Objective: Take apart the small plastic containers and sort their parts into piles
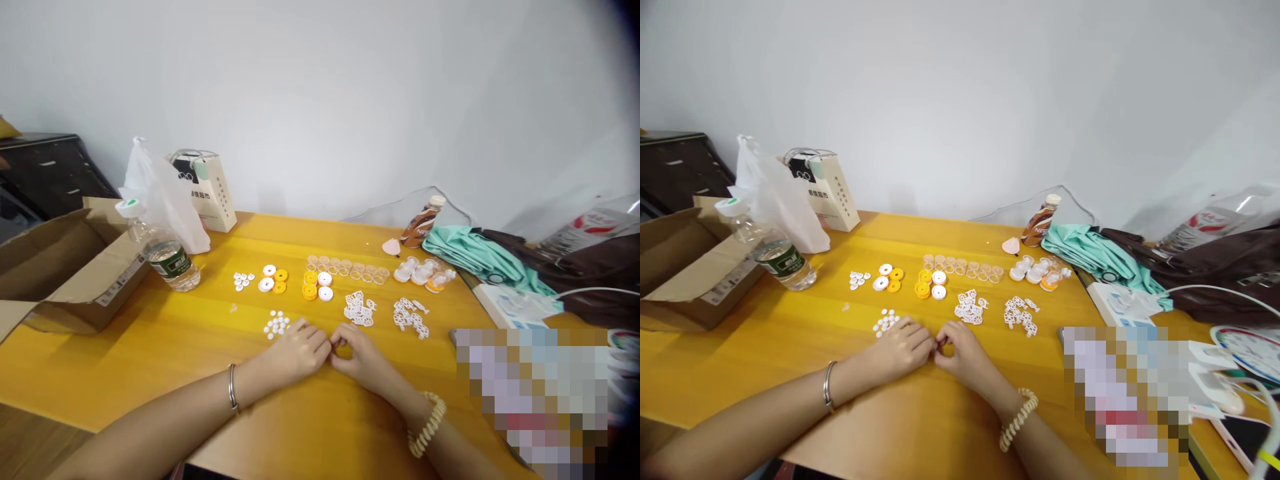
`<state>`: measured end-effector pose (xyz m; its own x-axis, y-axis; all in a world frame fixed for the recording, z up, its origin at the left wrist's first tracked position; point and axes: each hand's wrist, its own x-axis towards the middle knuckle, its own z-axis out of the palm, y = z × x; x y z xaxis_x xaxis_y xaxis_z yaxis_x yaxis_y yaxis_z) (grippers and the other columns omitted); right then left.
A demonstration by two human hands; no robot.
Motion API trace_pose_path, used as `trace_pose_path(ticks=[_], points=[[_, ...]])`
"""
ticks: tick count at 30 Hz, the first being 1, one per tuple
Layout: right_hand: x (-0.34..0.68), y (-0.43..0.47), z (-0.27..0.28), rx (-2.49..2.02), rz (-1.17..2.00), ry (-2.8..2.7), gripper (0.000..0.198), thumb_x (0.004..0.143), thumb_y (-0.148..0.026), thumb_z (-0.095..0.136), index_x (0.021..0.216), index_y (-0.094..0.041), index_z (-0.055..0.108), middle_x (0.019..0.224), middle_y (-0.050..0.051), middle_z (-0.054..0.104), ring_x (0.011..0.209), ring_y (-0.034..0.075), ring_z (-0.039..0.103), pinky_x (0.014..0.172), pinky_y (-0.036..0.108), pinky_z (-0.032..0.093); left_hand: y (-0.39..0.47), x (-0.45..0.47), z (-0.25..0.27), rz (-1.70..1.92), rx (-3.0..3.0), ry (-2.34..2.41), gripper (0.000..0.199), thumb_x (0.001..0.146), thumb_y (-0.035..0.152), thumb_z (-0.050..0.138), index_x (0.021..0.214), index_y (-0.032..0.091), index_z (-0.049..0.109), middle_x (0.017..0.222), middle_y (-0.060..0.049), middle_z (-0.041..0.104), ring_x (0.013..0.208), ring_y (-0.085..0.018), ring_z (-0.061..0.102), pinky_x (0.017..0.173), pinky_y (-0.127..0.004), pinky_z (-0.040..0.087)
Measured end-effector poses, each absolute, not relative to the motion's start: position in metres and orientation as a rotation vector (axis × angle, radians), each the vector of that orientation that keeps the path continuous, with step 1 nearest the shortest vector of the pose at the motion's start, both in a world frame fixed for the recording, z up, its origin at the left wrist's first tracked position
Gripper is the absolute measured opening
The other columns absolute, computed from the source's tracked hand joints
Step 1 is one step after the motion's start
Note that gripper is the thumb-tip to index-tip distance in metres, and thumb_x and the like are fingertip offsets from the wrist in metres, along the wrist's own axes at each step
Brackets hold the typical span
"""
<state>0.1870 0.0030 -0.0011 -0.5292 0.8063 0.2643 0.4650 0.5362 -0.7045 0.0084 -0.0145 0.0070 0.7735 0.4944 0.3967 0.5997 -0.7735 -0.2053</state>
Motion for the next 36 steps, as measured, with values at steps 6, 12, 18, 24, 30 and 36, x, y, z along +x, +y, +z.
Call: trace_pose_path(ticks=[6, 12, 18, 24, 30, 36], points=[[0.188, 0.004, -0.005, -1.057, 0.797, -2.184, 0.017, 0.059, -0.006, 0.056, 0.065, -0.019, 0.049, 0.064, -0.001, 0.054, 0.067, 0.016, 0.051, 0.063, 0.027, 0.040, -0.022, 0.013, 0.019, -0.390, -2.554, -0.742, 0.015, 0.084, 0.007, 0.040, 0.076, 0.011, 0.052, 0.064, -0.003, 0.054, 0.058, -0.014, 0.048, 0.059, -0.030, 0.032], [0.187, 0.004, -0.005, -1.071, 0.795, -2.179, 0.013, 0.061, -0.008, 0.055, 0.066, -0.019, 0.050, 0.065, -0.001, 0.054, 0.065, 0.015, 0.051, 0.062, 0.026, 0.041, -0.020, 0.010, 0.015, -0.367, -2.622, -0.827, 0.014, 0.085, 0.009, 0.041, 0.081, 0.011, 0.054, 0.069, -0.003, 0.057, 0.060, -0.014, 0.049, 0.060, -0.030, 0.033], [0.186, 0.004, -0.005, -1.049, 0.774, -2.154, 0.010, 0.064, -0.011, 0.056, 0.066, -0.019, 0.051, 0.064, -0.001, 0.054, 0.065, 0.014, 0.051, 0.061, 0.026, 0.041, -0.014, 0.008, 0.005, -0.519, -2.737, -1.054, 0.016, 0.088, 0.018, 0.041, 0.082, 0.015, 0.055, 0.071, -0.001, 0.058, 0.062, -0.014, 0.051, 0.059, -0.028, 0.034], [0.186, 0.005, -0.005, -1.065, 0.761, -2.148, 0.008, 0.064, -0.012, 0.056, 0.066, -0.019, 0.052, 0.064, -0.001, 0.054, 0.064, 0.013, 0.050, 0.060, 0.026, 0.041, -0.018, 0.010, 0.008, -0.469, -2.700, -0.970, 0.020, 0.090, 0.015, 0.035, 0.087, 0.011, 0.055, 0.073, -0.004, 0.057, 0.064, -0.014, 0.053, 0.063, -0.030, 0.036], [0.186, 0.005, -0.007, -1.076, 0.789, -2.146, 0.008, 0.063, -0.012, 0.056, 0.066, -0.018, 0.052, 0.064, -0.001, 0.054, 0.063, 0.013, 0.051, 0.060, 0.026, 0.041, -0.022, 0.011, 0.016, -0.338, -2.688, -0.977, 0.016, 0.087, 0.011, 0.039, 0.083, 0.010, 0.054, 0.073, -0.005, 0.057, 0.063, -0.016, 0.053, 0.061, -0.031, 0.036], [0.186, 0.006, -0.009, -1.067, 0.786, -2.151, 0.008, 0.064, -0.012, 0.056, 0.067, -0.019, 0.052, 0.065, -0.001, 0.055, 0.064, 0.013, 0.052, 0.062, 0.026, 0.041, -0.019, 0.007, 0.015, -0.353, -2.776, -1.023, 0.012, 0.087, 0.014, 0.042, 0.088, 0.012, 0.054, 0.079, -0.004, 0.059, 0.068, -0.016, 0.053, 0.065, -0.030, 0.037]])
